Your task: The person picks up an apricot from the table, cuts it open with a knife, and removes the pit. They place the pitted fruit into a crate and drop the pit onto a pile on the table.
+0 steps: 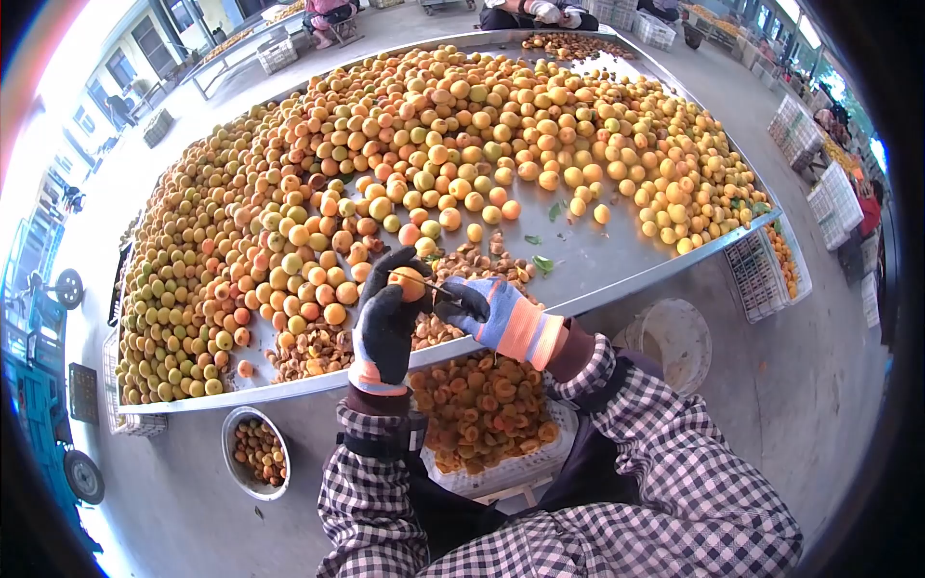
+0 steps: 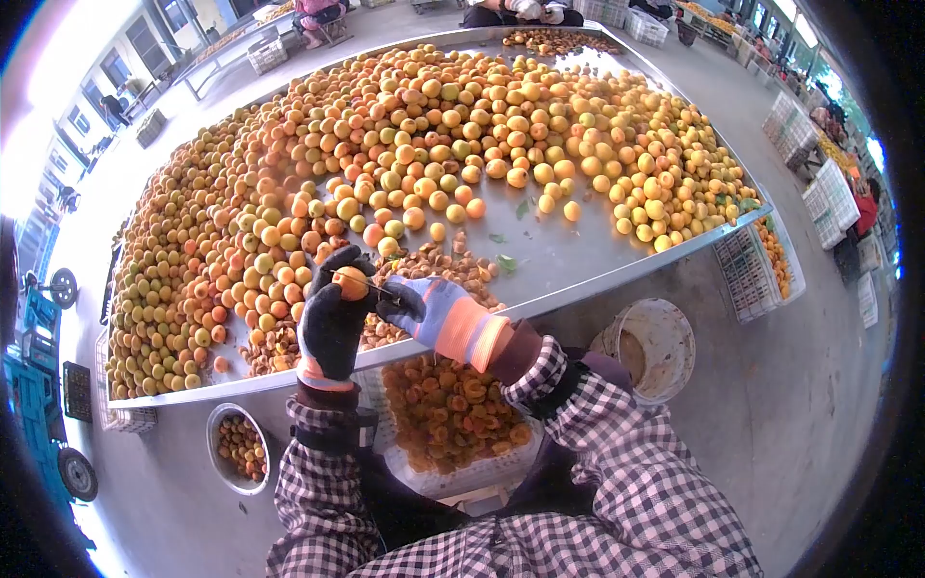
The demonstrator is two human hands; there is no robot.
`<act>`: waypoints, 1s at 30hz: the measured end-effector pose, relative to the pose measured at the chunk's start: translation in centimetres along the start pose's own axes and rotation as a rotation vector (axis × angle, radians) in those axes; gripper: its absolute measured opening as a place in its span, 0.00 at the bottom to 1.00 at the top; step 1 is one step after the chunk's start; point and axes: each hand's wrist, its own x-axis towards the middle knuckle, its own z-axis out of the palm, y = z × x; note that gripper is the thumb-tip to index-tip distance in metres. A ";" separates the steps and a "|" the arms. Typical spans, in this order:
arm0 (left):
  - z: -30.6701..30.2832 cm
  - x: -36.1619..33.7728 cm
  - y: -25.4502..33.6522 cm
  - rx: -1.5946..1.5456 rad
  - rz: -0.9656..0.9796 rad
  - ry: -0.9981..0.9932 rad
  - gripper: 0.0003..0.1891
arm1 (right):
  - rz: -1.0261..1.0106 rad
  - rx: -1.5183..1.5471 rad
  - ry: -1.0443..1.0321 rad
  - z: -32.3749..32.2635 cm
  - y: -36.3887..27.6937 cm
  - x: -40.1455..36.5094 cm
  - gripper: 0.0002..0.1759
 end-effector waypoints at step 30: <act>-0.3 -1.0 0.3 0.521 0.106 -0.016 0.20 | 0.019 0.104 -0.009 1.5 -1.0 -0.6 0.21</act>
